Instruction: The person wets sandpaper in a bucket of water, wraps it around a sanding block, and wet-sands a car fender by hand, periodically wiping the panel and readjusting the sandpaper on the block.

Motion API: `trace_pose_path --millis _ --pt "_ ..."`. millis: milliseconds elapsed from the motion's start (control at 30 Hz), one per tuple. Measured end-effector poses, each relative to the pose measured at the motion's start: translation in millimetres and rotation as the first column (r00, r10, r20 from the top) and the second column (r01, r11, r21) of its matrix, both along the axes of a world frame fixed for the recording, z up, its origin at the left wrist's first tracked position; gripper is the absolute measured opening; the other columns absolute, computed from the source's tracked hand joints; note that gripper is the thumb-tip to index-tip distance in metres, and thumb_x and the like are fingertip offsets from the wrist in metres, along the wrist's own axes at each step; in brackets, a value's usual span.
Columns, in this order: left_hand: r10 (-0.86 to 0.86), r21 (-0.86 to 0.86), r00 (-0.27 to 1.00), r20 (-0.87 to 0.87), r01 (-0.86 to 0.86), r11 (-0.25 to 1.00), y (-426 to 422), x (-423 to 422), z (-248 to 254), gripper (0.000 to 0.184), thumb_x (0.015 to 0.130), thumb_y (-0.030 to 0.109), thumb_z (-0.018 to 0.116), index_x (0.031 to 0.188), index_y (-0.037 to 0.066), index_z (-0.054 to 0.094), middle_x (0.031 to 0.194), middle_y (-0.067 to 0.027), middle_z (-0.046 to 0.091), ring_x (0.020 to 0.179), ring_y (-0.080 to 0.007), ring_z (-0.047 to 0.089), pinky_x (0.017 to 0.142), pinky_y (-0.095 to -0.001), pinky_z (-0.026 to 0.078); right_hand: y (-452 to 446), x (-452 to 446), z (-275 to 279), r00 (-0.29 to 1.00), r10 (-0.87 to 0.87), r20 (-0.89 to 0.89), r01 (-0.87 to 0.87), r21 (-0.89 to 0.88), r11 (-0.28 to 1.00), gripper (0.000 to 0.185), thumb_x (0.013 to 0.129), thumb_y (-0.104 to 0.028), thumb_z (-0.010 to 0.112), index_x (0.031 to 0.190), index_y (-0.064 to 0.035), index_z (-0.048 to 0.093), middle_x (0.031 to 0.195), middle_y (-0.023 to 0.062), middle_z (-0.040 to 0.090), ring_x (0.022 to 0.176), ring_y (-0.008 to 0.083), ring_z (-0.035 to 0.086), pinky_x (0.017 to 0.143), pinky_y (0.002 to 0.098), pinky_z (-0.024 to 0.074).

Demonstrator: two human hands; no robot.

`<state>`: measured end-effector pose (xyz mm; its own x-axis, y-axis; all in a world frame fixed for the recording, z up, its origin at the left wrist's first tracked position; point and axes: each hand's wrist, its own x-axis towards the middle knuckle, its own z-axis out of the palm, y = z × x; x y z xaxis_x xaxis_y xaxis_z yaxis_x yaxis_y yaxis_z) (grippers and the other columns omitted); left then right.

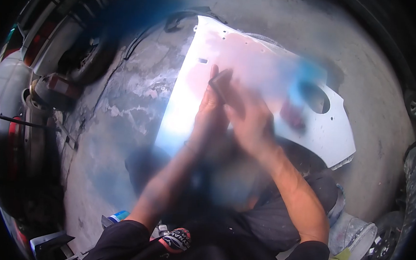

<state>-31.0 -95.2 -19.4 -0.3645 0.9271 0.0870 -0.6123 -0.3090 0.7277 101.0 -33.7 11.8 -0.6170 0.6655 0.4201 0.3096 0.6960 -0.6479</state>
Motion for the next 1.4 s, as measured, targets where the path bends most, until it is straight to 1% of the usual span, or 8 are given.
trace_pose_path --millis 433,500,633,800,1000,1067,1167,1400 --pt "0.005 0.074 0.998 -0.063 0.0 0.997 -8 -6 6 0.084 0.116 0.058 0.043 0.181 0.017 0.008 0.179 -0.0107 0.035 0.161 -0.0266 0.035 0.132 -0.0431 0.032 9 -13 -6 0.981 0.074 -0.179 -0.04 0.188 0.981 0.052 0.092 -0.007 0.085 0.141 -0.0018 0.069 0.126 0.0202 0.075 0.114 0.0383 0.075 0.097 0.0438 0.0614" --pt "0.007 0.083 0.997 -0.082 -0.001 0.997 -10 -7 4 0.084 0.117 0.059 0.042 0.181 0.017 0.007 0.178 -0.0111 0.036 0.162 -0.0267 0.034 0.132 -0.0435 0.032 5 -11 -8 0.976 0.062 -0.209 -0.06 0.018 0.998 0.051 0.092 -0.008 0.085 0.141 -0.0011 0.07 0.126 0.0197 0.076 0.115 0.037 0.075 0.098 0.0431 0.0611" --pt "0.012 0.015 0.992 -0.128 -0.01 1.0 -11 -7 3 0.086 0.117 0.061 0.042 0.18 0.016 0.007 0.178 -0.011 0.036 0.142 -0.0219 0.052 0.107 -0.0351 0.051 5 -5 -3 0.978 0.072 -0.195 -0.098 -0.131 0.987 0.047 0.094 -0.01 0.085 0.138 0.0003 0.072 0.127 0.0179 0.077 0.116 0.033 0.075 0.099 0.0407 0.0599" --pt "0.061 0.076 0.982 -0.177 -0.048 0.996 -5 -3 1 0.085 0.117 0.06 0.042 0.18 0.016 0.006 0.18 -0.0098 0.035 0.129 -0.0186 0.059 0.082 -0.0273 0.053 9 4 -3 0.982 0.117 -0.145 -0.126 -0.058 0.99 0.049 0.101 -0.003 0.075 0.149 -0.0046 0.065 0.124 0.0096 0.073 0.104 0.0202 0.075 0.087 0.0313 0.0609" --pt "0.042 0.078 0.98 -0.193 -0.027 0.997 -5 9 8 0.078 0.12 0.049 0.042 0.18 0.016 0.005 0.182 -0.0108 0.03 0.16 -0.028 0.039 0.095 -0.03 0.056 6 12 2 0.986 0.073 -0.151 -0.117 -0.305 0.945 0.045 0.099 -0.005 0.079 0.142 -0.0004 0.069 0.12 0.0104 0.073 0.105 0.0201 0.074 0.091 0.0332 0.0612" --pt "0.046 -0.02 0.958 -0.283 -0.053 0.998 -8 14 17 0.077 0.122 0.052 0.028 0.177 0.002 0.009 0.179 -0.0182 0.03 0.163 -0.0329 0.035 0.133 -0.046 0.031 10 15 4 0.984 0.077 -0.163 -0.115 -0.237 0.965 0.041 0.097 -0.002 0.08 0.138 0.0013 0.071 0.121 0.0107 0.073 0.107 0.0206 0.074 0.093 0.0341 0.0621" --pt "0.057 0.043 0.961 -0.27 -0.047 0.998 -2 17 18 0.075 0.121 0.048 0.037 0.178 0.007 0.01 0.181 -0.0164 0.029 0.163 -0.0325 0.035 0.133 -0.0451 0.031 10 16 10 0.973 0.053 -0.223 -0.127 -0.332 0.935 0.041 0.097 0.0 0.078 0.138 0.0011 0.071 0.126 0.0127 0.073 0.112 0.0224 0.074 0.094 0.0346 0.0622" --pt "0.055 0.094 0.96 -0.274 -0.03 0.995 12 29 34 0.071 0.122 0.044 0.039 0.177 0.007 0.014 0.178 -0.0171 0.032 0.161 -0.0329 0.038 0.13 -0.0455 0.036 19 28 32 0.991 0.033 -0.133 -0.003 0.221 0.975 0.045 0.098 -0.02 0.085 0.136 0.0003 0.072 0.138 0.0184 0.072 0.128 0.035 0.07 0.109 0.0439 0.0551"
